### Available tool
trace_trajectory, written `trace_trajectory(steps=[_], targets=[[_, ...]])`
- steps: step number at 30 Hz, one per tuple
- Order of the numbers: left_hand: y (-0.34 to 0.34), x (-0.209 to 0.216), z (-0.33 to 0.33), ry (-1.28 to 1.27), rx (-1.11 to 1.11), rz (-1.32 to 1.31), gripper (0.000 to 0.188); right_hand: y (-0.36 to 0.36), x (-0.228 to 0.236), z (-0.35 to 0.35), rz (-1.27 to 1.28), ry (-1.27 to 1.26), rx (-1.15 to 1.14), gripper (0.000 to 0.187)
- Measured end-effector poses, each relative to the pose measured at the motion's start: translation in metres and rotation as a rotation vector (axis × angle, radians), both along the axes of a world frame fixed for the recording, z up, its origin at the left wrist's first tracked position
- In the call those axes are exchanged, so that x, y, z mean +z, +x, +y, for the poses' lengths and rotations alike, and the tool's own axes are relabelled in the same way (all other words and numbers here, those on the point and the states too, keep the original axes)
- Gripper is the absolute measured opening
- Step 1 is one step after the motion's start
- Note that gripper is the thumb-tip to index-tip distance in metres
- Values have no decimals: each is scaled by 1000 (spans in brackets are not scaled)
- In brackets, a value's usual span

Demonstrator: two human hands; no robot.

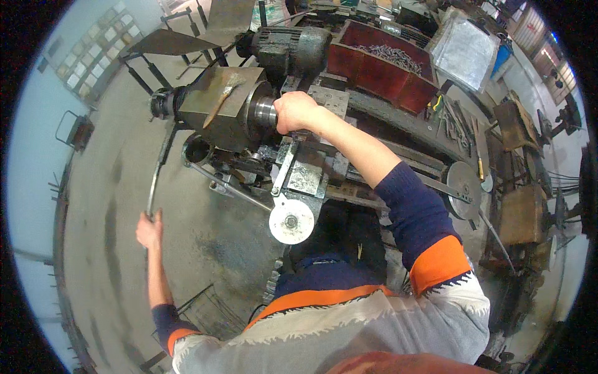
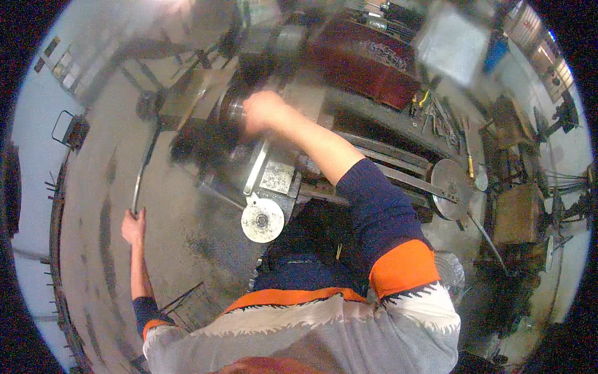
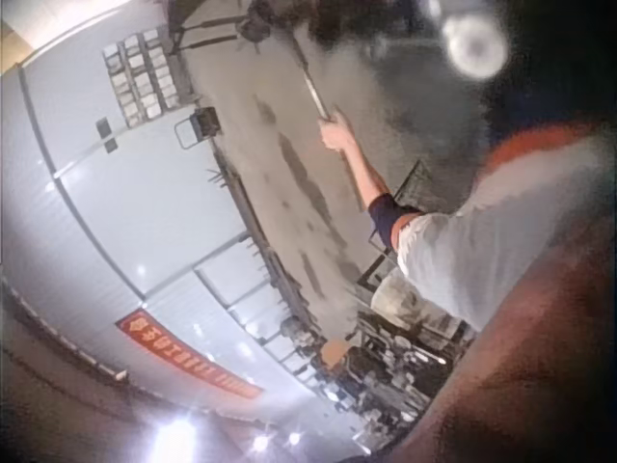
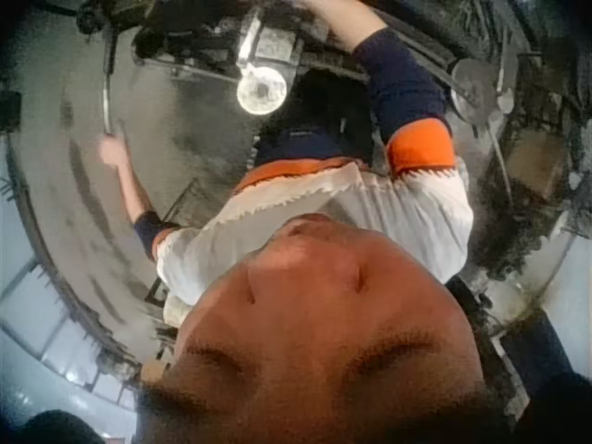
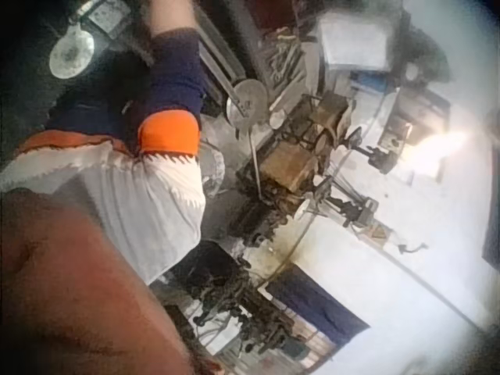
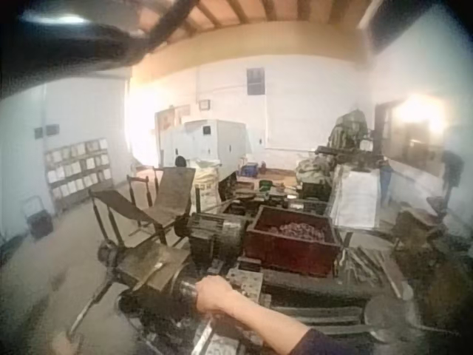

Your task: The person operates a metal lathe, repeatedly loading small cylindrical metal pieces into the chuck, machining them, and removing the finished parts. The person uses both hands to manipulate the workpieces and machine controls throughout the process.

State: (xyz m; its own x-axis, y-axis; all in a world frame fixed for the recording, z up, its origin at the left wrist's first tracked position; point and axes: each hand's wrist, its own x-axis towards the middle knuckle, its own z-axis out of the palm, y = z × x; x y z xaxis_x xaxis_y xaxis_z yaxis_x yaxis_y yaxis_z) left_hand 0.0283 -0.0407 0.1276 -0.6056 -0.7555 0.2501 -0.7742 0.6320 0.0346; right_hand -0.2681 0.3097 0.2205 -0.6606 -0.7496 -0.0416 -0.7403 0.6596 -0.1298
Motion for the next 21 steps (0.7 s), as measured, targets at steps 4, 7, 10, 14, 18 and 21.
trace_trajectory(steps=[4, 7, 10, 14, 18, 21], targets=[[-5, -9, 33, -48, -51, 57, 42, -2, 0, 3, 35, 9, -54, 27], [-6, 3, 36, 6, -101, 10, 36, 5, 2, 9, 160, 49, -54, 23], [-13, 37, 62, -114, -323, -41, 33, 29, -1, 53, 199, -435, 150, 30], [-70, 66, 148, 769, -851, 473, 23, 81, -32, 119, -151, -975, 344, 43], [-115, 92, 255, 969, -1270, 371, 24, 126, -58, 151, -266, -1065, 272, 48], [-140, 81, 305, 1121, -1524, 398, 24, 139, -58, 171, -264, -1112, 236, 48]])
